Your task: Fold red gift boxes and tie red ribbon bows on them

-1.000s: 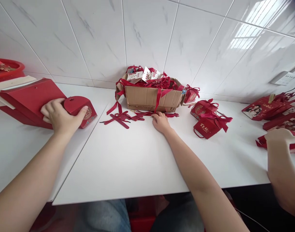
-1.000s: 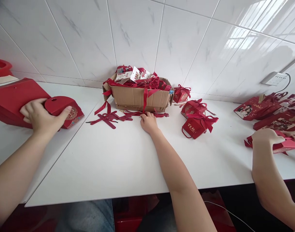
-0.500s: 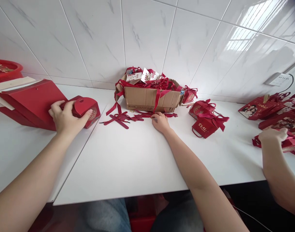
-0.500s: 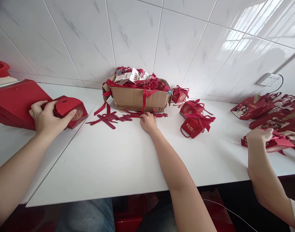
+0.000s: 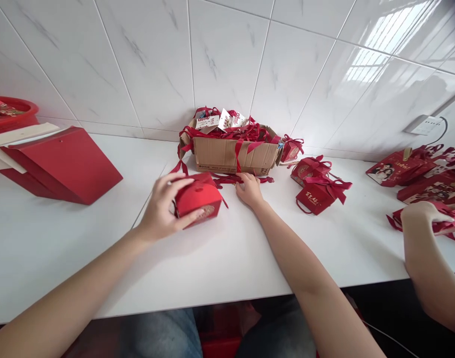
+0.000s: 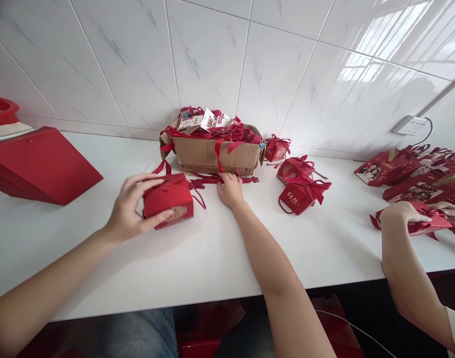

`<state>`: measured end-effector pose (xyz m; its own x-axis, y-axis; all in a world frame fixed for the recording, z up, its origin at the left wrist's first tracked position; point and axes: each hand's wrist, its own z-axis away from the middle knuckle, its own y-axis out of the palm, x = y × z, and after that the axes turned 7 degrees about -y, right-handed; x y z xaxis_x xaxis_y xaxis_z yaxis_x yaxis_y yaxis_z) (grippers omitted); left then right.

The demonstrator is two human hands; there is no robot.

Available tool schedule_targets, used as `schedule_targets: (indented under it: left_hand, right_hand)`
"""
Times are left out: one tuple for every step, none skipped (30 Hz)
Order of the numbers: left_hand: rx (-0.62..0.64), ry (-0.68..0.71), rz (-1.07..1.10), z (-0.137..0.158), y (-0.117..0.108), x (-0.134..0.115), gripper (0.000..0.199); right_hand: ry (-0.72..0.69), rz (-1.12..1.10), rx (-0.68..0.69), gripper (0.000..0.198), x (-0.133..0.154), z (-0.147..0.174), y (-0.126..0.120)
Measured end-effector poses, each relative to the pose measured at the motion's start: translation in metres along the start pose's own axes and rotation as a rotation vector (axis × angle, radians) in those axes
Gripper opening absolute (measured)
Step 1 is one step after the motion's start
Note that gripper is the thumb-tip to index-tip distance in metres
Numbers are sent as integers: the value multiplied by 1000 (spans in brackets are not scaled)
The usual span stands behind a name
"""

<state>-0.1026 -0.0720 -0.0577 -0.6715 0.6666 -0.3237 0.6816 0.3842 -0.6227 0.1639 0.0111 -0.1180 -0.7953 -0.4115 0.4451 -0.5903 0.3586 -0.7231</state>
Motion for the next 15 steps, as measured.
schedule_targets:
  left_hand:
    - [62, 12, 39, 3, 5, -3, 61]
    - [100, 17, 72, 5, 9, -4, 60]
    - [128, 12, 96, 7, 12, -3, 61]
    - [145, 5, 117, 9, 14, -3, 61]
    - [150, 3, 137, 9, 16, -1, 62]
    - [156, 3, 155, 10, 17, 0, 64]
    - [161, 8, 170, 10, 17, 1, 66]
    - [167, 14, 182, 10, 16, 2, 68]
    - [173, 20, 191, 11, 15, 3, 69]
    - [181, 25, 198, 11, 15, 3, 71]
    - [190, 30, 204, 11, 14, 3, 72]
    - [199, 36, 208, 12, 14, 4, 73]
    - [208, 41, 212, 12, 13, 4, 75]
    - [217, 46, 214, 13, 13, 4, 75]
    - [224, 47, 214, 13, 13, 4, 76]
  right_hand:
    - [-10, -16, -25, 33, 1, -2, -2]
    - [-19, -33, -51, 30, 3, -4, -5]
    - [-25, -53, -77, 27, 4, -7, -9]
    - [-27, -74, -105, 27, 5, -11, -13]
    - [-22, -94, -134, 28, 6, -16, -18]
    - [-13, -112, -163, 30, 7, -20, -24]
    - [-3, -131, -195, 32, 9, -25, -30]
    - [1, -152, -226, 35, 11, -30, -37]
    - [-5, -181, -266, 36, 13, -34, -46]
    - [-40, -244, -330, 36, 16, -37, -55]
    - [-88, -294, -399, 34, 20, -39, -64]
    - [-153, -316, -457, 32, 24, -41, -75]
    - [-212, -312, -515, 28, 29, -41, -85]
    - [-264, -295, -555, 25, 35, -41, -97]
    - [-297, -272, -593, 22, 41, -40, -108]
